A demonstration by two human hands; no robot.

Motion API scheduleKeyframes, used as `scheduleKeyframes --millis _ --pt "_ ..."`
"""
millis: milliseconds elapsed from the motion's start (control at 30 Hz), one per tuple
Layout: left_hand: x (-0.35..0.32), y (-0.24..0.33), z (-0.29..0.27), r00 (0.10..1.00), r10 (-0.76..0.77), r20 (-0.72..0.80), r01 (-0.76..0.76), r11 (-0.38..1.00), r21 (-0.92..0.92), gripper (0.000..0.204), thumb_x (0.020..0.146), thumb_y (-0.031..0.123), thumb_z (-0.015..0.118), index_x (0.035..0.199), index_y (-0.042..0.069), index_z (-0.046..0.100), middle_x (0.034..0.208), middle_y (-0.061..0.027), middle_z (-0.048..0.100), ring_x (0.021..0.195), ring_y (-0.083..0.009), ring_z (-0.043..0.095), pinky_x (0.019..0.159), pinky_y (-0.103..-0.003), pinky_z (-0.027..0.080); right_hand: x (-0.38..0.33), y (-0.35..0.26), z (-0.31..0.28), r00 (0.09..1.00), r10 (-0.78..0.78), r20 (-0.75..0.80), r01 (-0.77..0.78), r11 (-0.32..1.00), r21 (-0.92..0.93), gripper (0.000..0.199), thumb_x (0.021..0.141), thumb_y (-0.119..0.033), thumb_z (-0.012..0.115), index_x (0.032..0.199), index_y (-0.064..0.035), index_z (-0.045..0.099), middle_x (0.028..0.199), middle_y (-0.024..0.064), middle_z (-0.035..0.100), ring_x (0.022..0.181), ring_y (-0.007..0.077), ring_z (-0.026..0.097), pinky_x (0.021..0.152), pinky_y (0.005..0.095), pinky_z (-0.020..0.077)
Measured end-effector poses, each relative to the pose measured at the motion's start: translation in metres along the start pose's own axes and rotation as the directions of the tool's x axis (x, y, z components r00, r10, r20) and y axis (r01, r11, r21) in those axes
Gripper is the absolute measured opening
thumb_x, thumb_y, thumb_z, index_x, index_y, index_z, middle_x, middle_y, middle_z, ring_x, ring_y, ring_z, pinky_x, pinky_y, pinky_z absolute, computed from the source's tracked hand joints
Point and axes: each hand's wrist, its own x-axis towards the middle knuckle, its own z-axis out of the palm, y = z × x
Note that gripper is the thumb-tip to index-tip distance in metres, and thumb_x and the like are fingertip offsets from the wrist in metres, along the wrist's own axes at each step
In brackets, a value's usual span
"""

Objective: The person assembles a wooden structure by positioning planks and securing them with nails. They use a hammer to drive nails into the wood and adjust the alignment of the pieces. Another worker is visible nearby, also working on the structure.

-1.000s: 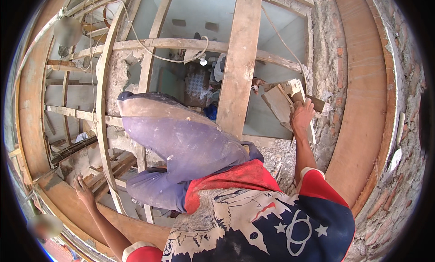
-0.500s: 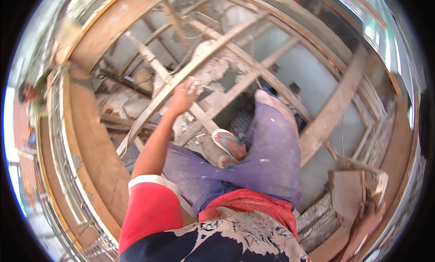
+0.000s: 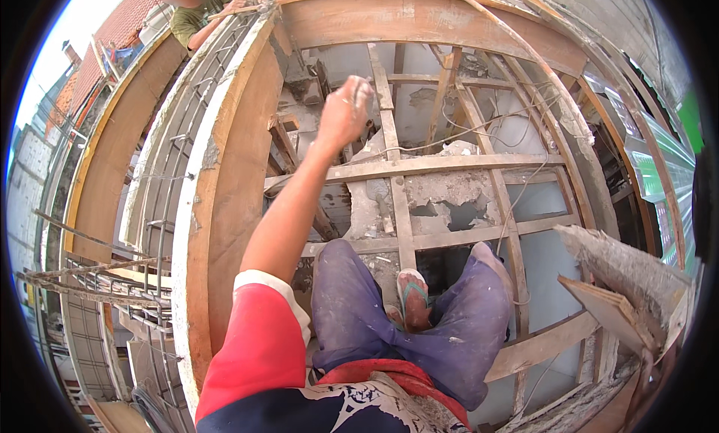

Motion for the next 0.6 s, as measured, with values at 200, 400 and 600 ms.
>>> scheduleKeyframes --millis 200,400,600 --pt "0.084 -0.109 -0.165 0.985 -0.165 -0.056 0.135 0.515 0.847 0.038 0.106 0.032 0.045 0.129 0.008 0.062 0.123 -0.0223 0.068 0.118 -0.0433 0.063 0.102 -0.055 0.048 0.184 -0.106 -0.031 0.878 -0.379 -0.291 0.461 0.833 0.307 0.034 0.096 -0.027 0.068 0.124 -0.0063 0.065 0.138 0.0166 0.060 0.118 0.0323 0.061 0.103 0.0427 0.0444" --pt "0.069 -0.161 -0.232 0.942 -0.328 -0.074 0.278 0.636 0.720 0.041 0.108 0.034 0.046 0.134 0.005 0.058 0.144 -0.0290 0.051 0.120 -0.0474 0.061 0.104 -0.054 0.049 0.321 -0.302 -0.116 0.553 -0.543 -0.632 0.808 0.536 0.245 0.029 0.091 -0.028 0.075 0.109 -0.0061 0.072 0.133 0.0194 0.062 0.109 0.0319 0.063 0.092 0.0429 0.0504" --pt "0.058 -0.135 -0.213 0.934 -0.323 -0.155 0.336 0.642 0.689 0.033 0.106 0.029 0.050 0.130 0.008 0.059 0.140 -0.0220 0.053 0.120 -0.0460 0.059 0.099 -0.056 0.051 0.457 -0.486 -0.217 0.352 -0.550 -0.757 0.932 0.276 0.233 0.028 0.082 -0.026 0.077 0.080 0.0015 0.073 0.071 0.0199 0.068 0.067 0.0316 0.064 0.067 0.0437 0.0511"
